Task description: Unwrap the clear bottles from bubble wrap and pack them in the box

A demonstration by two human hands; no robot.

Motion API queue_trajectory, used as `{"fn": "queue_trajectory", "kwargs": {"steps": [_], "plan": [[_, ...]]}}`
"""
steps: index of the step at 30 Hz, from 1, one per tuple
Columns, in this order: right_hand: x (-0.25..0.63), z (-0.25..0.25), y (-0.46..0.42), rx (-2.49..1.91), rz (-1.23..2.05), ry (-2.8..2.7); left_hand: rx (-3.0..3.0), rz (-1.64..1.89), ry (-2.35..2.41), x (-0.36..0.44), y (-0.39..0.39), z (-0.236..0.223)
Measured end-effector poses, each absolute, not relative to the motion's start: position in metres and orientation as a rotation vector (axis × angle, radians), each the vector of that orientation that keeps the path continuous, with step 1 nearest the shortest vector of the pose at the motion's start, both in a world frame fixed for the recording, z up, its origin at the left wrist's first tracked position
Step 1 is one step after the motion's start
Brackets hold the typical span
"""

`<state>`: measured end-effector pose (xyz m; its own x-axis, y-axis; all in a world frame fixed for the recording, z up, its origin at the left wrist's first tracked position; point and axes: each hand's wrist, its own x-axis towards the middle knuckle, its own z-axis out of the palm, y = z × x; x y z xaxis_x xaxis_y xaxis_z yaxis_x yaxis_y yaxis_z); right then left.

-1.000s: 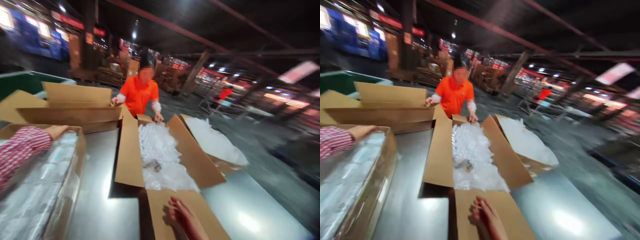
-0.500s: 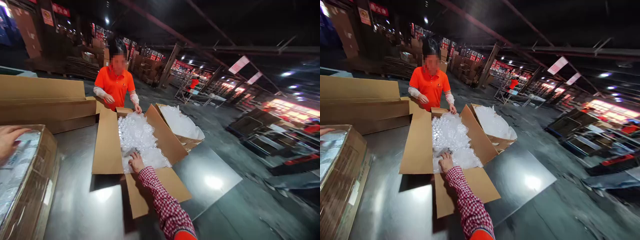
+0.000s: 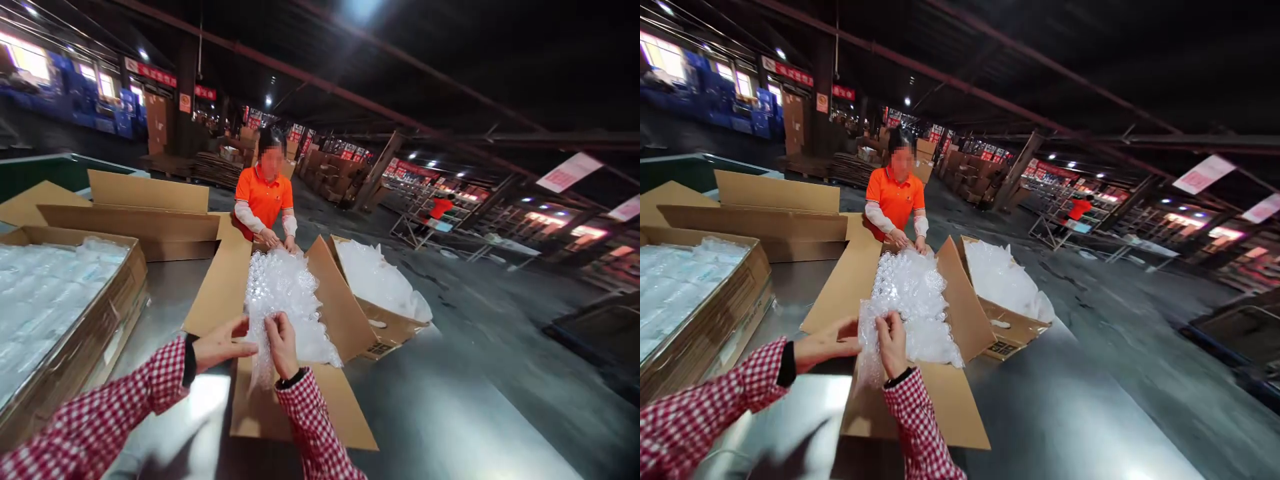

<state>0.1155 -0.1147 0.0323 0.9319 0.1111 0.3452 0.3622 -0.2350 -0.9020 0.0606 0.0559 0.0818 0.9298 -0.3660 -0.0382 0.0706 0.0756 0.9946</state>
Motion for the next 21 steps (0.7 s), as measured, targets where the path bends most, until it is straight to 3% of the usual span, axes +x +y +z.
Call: {"fn": "queue_trajectory", "kwargs": {"steps": [4, 9, 13, 21], "plan": [[0.098, 0.028, -0.122, -1.568, -0.129, -0.313, 1.163, -0.304, -0.067, 0.043, 0.019, 0.057], [0.095, 0.028, -0.135, -1.184, 0.264, -0.273, 1.173, -0.102, 0.12, 0.043, 0.022, 0.029], [0.094, 0.027, -0.142, -1.115, 0.474, -0.3, 1.233, 0.028, 0.152, 0.048, 0.018, 0.019], [0.103, 0.005, -0.161, -1.101, 0.448, -0.236, 1.452, 0.008, 0.143, 0.043, -0.01, 0.012]]}}
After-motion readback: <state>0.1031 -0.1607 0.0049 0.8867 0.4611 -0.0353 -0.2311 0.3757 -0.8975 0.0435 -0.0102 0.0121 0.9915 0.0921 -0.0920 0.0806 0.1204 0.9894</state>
